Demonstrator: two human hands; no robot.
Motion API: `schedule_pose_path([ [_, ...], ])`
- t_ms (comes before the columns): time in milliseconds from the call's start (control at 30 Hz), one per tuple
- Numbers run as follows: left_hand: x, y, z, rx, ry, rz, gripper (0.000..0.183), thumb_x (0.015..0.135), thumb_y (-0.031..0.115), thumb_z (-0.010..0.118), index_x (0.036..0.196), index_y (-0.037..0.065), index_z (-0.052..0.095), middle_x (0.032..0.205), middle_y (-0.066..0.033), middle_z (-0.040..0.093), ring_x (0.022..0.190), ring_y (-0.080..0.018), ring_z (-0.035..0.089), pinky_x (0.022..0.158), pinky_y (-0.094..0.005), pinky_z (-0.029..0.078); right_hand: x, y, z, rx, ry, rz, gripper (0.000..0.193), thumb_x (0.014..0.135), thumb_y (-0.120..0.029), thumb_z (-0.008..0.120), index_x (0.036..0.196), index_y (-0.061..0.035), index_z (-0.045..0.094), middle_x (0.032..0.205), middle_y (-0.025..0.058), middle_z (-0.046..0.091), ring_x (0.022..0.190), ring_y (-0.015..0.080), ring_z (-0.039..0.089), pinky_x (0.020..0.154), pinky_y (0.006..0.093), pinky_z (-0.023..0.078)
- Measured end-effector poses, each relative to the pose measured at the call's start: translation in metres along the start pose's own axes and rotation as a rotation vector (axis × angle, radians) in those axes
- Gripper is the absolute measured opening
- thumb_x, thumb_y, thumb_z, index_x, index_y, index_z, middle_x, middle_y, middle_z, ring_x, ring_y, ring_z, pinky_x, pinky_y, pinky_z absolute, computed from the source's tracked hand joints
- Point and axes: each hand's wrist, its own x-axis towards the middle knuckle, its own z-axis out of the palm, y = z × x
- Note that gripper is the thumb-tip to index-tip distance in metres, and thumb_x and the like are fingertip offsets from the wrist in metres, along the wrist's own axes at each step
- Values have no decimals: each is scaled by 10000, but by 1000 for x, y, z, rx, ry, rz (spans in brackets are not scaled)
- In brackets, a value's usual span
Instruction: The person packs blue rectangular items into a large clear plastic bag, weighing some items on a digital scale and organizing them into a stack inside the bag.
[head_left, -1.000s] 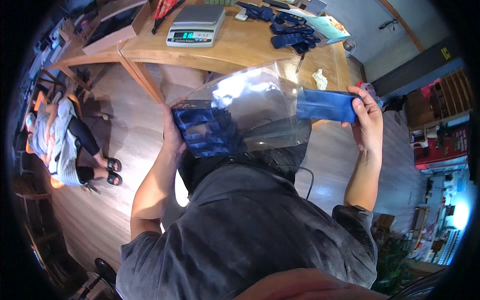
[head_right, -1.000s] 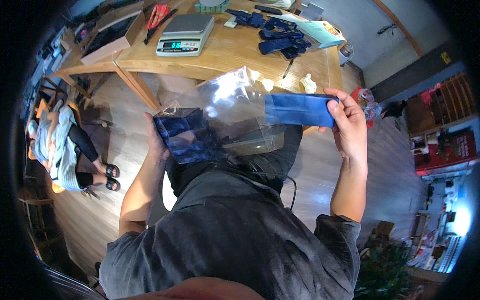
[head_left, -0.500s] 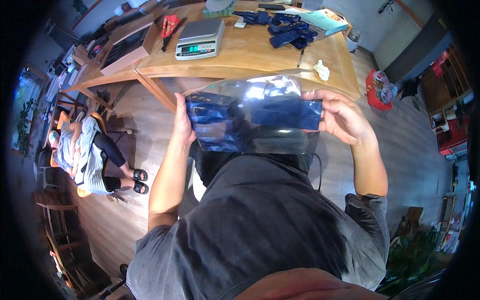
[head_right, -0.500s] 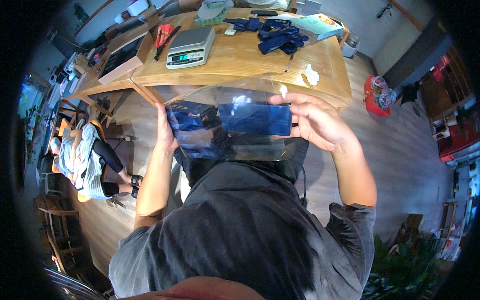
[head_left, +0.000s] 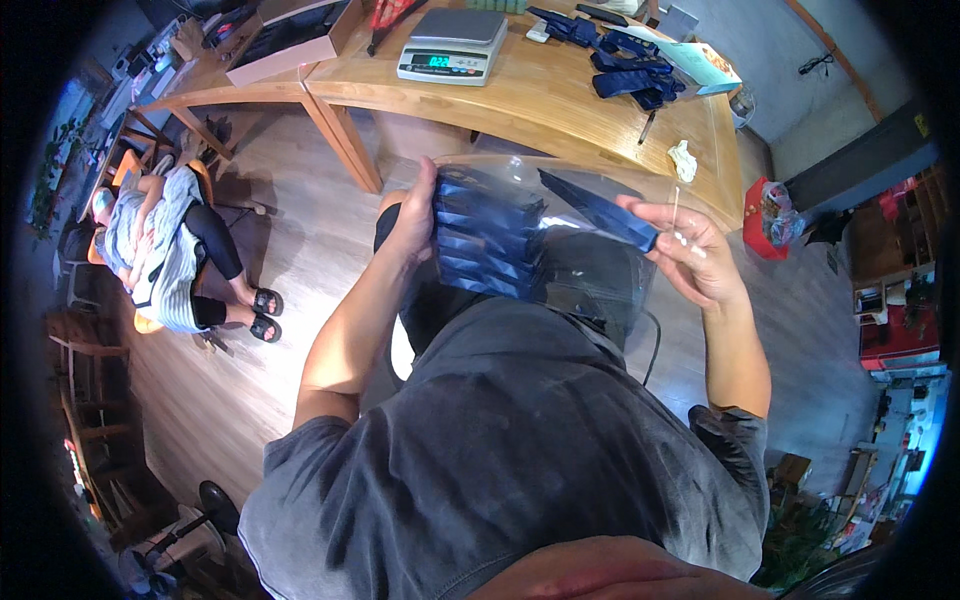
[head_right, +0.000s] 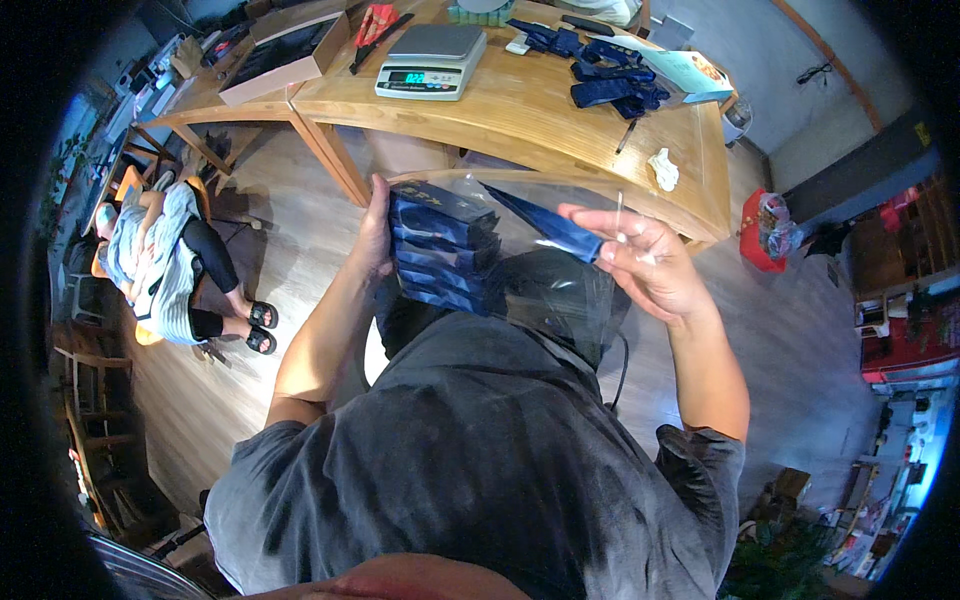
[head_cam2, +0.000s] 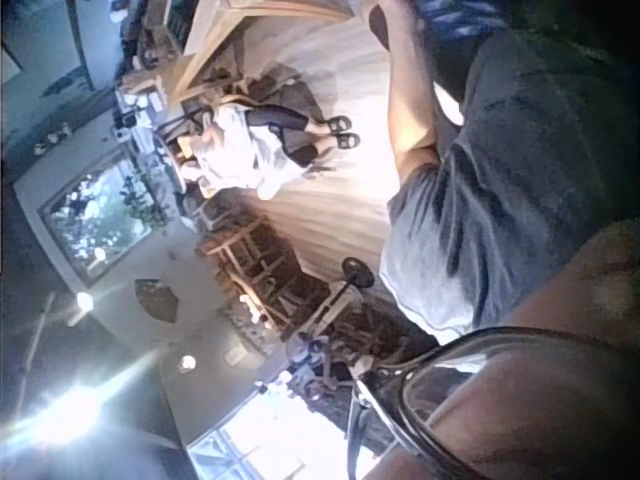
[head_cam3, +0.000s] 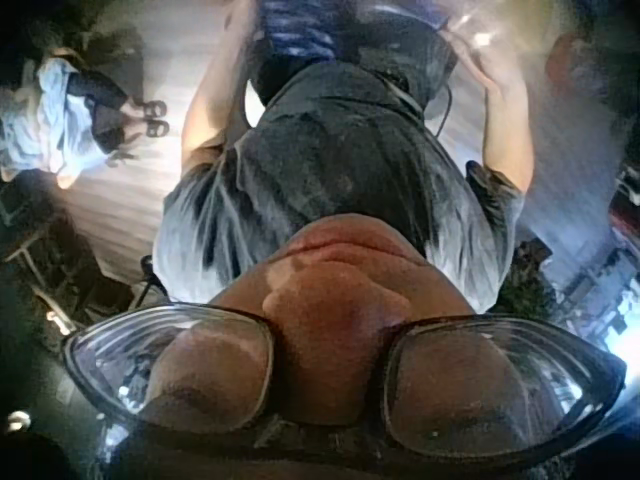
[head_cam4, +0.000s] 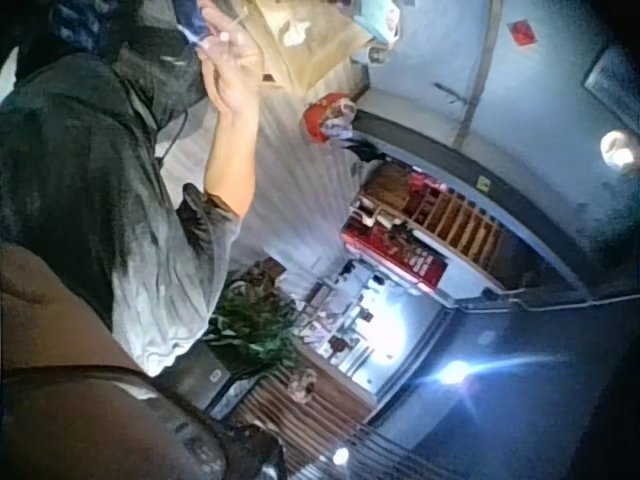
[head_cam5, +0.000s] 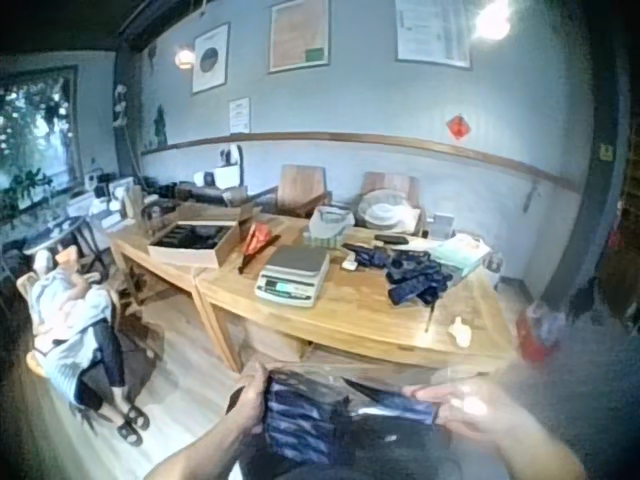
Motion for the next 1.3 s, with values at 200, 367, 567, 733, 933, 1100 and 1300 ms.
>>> schedule_pose_path([
  [200,5,-9,7,59,-132,23,818,912,726,391,1325,29,503,1209,-111,615,1113,-199,590,981,-361,470,24,7,11,-460,-155,-16,441,947,-62,585,1378,-9,505,1382,143,554,1338,230,465,1124,367,323],
  [367,6,-15,9,4,-140,14,797,942,703,331,1360,40,476,1307,-126,562,1177,-206,554,993,-357,458,43,9,23,-677,-253,-66,422,995,-130,509,1391,11,475,1417,150,516,1346,240,447,1136,376,299],
  [567,2,-16,13,-9,-205,33,657,955,562,509,1344,34,483,1280,-118,578,1145,-191,569,975,-342,469,60,20,32,-590,-286,-35,400,1025,-167,469,1386,4,476,1438,137,492,1375,231,406,1154,364,263],
  [733,-2,-10,16,-57,-243,110,594,859,393,736,1279,30,525,1164,-84,630,1052,-159,608,920,-314,496,48,25,42,-737,-130,-108,370,1005,-154,531,1348,-15,527,1451,141,479,1407,247,371,1156,375,266],
  [933,-6,-9,25,-66,-221,127,572,864,414,727,1248,32,544,1126,-77,643,1001,-158,630,865,-308,523,33,5,41,-925,-35,51,448,985,-109,553,1410,-6,460,1499,153,417,1419,245,340,1156,371,288],
  [1100,-3,-6,23,-53,-198,96,568,869,425,719,1230,21,550,1089,-73,650,961,-157,639,852,-308,529,23,-9,29,-1080,-132,14,486,976,-88,547,1444,-39,424,1526,150,374,1381,244,397,1092,370,405],
  [1300,-2,-6,23,-56,-196,49,553,893,441,688,1215,14,549,1081,-75,643,963,-160,633,851,-306,526,23,-8,21,-1472,-302,-139,450,971,-94,549,1411,-36,472,1482,144,438,1322,278,468,1059,355,436],
])
